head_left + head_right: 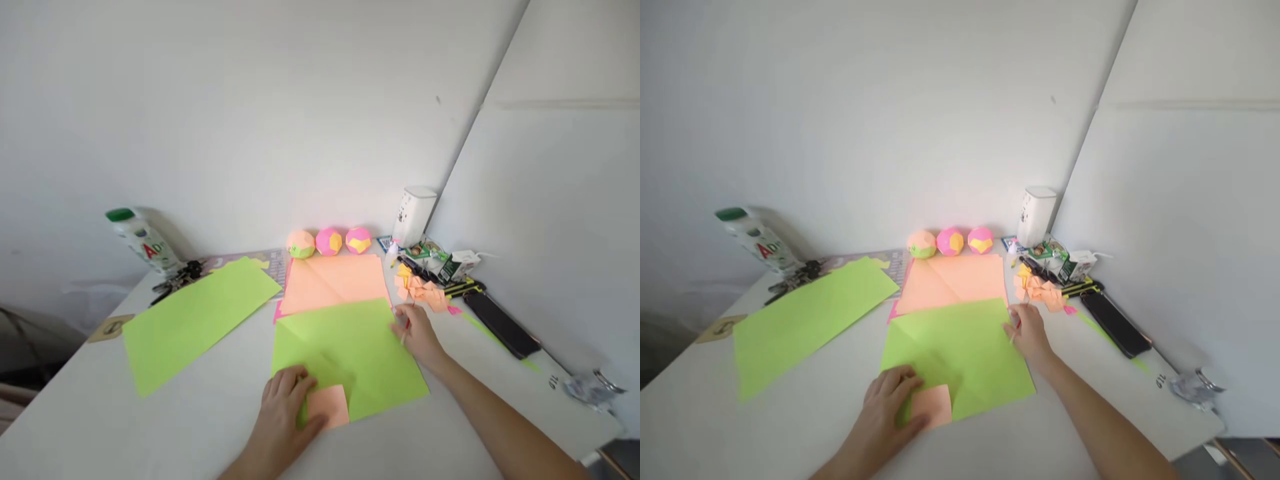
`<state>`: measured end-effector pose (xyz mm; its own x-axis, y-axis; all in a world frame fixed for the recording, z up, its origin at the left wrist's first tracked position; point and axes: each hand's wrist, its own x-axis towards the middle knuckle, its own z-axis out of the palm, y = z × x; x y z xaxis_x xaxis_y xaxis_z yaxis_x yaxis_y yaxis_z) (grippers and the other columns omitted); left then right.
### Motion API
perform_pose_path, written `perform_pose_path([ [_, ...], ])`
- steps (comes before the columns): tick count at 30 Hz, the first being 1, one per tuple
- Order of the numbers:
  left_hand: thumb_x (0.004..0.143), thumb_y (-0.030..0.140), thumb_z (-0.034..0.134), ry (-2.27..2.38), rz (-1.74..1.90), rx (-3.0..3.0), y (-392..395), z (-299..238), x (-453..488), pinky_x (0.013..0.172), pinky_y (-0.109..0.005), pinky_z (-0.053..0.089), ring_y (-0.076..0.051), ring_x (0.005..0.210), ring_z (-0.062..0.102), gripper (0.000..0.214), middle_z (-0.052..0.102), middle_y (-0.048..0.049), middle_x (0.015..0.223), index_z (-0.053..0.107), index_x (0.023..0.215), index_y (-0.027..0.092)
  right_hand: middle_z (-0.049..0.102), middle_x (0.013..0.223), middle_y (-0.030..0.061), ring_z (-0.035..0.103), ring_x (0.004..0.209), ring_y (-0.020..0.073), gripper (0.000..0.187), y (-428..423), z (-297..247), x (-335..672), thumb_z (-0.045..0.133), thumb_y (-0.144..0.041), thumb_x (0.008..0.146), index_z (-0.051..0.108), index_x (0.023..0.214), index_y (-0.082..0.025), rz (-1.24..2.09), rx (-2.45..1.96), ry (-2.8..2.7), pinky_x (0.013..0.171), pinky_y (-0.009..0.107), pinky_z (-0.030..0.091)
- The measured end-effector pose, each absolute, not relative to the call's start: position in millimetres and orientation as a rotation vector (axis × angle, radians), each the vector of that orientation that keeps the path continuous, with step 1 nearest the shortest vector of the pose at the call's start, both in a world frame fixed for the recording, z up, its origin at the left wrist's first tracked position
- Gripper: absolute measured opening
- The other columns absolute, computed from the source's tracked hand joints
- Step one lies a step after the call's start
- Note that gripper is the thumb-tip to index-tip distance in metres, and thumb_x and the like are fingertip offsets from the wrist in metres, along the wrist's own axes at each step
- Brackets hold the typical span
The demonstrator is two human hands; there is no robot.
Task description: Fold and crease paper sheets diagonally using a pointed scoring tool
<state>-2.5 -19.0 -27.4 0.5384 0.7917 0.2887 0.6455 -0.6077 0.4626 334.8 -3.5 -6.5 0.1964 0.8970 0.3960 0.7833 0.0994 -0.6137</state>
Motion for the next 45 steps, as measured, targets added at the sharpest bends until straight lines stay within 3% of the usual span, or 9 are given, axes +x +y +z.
perform_pose_path([
  [8,0.062,0.024,0.072,1.057,0.682,2.521,-8,-39,-4,0.077,-0.037,0.046,-0.026,0.094,0.053,0.030,0.056,-0.0064,0.103,0.061,0.091,0.024,0.063,0.088,0.0058,0.059,0.086,0.0238,0.039,-6,-17,335,0.062,-0.015,0.062,0.058,0.101,-0.018,0.115,-1.674,-1.742,0.076,0.038,0.050],
  [13,0.072,0.024,0.065,0.982,0.819,2.527,-8,-39,0,0.074,-0.033,0.044,-0.022,0.087,0.054,0.010,0.058,-0.0054,0.094,0.056,0.076,0.021,0.065,0.096,0.0096,0.055,0.107,0.0299,0.026,-10,-12,332,0.059,-0.017,0.071,0.061,0.097,-0.019,0.063,-1.667,-1.799,0.089,0.047,0.046],
  [17,0.082,0.026,0.054,0.966,1.000,2.373,-9,-39,5,0.068,-0.030,0.043,-0.019,0.077,0.053,0.016,0.056,-0.0043,0.082,0.049,0.069,0.020,0.063,0.116,0.0104,0.041,0.128,0.0301,0.022,-24,3,320,0.054,-0.031,0.085,0.061,0.104,-0.022,-0.011,-1.472,-2.126,0.098,0.047,0.042],
  [21,0.089,0.036,0.048,1.073,1.144,1.986,-5,-29,5,0.068,-0.029,0.045,-0.018,0.074,0.053,0.027,0.053,-0.0042,0.079,0.047,0.069,0.020,0.060,0.126,0.0085,0.037,0.133,0.0301,0.040,-33,-2,299,0.060,-0.053,0.080,0.062,0.108,-0.024,0.015,-0.928,-2.534,0.106,0.045,0.037],
  [25,0.089,0.049,0.046,1.188,1.215,1.618,-1,-16,1,0.067,-0.028,0.046,-0.018,0.076,0.053,0.033,0.052,-0.0033,0.080,0.048,0.074,0.020,0.061,0.127,0.0055,0.054,0.120,0.0232,0.025,-32,-24,282,0.055,-0.042,0.088,0.063,0.104,-0.026,-0.011,-0.713,-2.662,0.103,0.034,0.042],
  [34,0.090,0.056,0.039,1.210,1.242,1.669,-8,-19,7,0.068,-0.028,0.046,-0.017,0.075,0.052,0.040,0.052,-0.0030,0.081,0.047,0.073,0.021,0.055,0.132,0.0110,0.045,0.128,0.0269,0.036,-29,-15,303,0.054,-0.026,0.084,0.060,0.120,-0.023,0.188,-1.137,-2.435,0.101,0.041,0.044],
  [37,0.091,0.056,0.037,1.202,1.203,1.710,-8,-20,6,0.062,-0.026,0.044,-0.016,0.072,0.051,0.041,0.051,-0.0030,0.080,0.047,0.073,0.020,0.061,0.123,0.0089,0.050,0.121,0.0263,0.031,-27,-4,306,0.048,-0.016,0.086,0.063,0.111,-0.026,0.036,-1.261,-2.296,0.096,0.043,0.047],
  [40,0.089,0.062,0.037,1.229,1.181,1.641,-7,-20,5,0.054,-0.023,0.041,-0.014,0.065,0.049,0.046,0.050,-0.0019,0.076,0.046,0.073,0.020,0.067,0.099,0.0075,0.061,0.095,0.0232,0.023,-28,3,302,0.046,-0.019,0.088,0.066,0.095,-0.027,0.022,-1.285,-2.176,0.081,0.038,0.052],
  [45,0.089,0.060,0.039,1.229,1.110,1.612,-10,-24,5,0.049,-0.021,0.032,-0.010,0.053,0.038,0.046,0.040,0.0041,0.061,0.043,0.069,0.019,0.056,0.061,0.0026,0.054,0.059,0.0160,0.028,-40,16,285,0.047,-0.022,0.089,0.063,0.066,-0.024,0.200,-1.236,-2.250,0.057,0.027,0.047],
])
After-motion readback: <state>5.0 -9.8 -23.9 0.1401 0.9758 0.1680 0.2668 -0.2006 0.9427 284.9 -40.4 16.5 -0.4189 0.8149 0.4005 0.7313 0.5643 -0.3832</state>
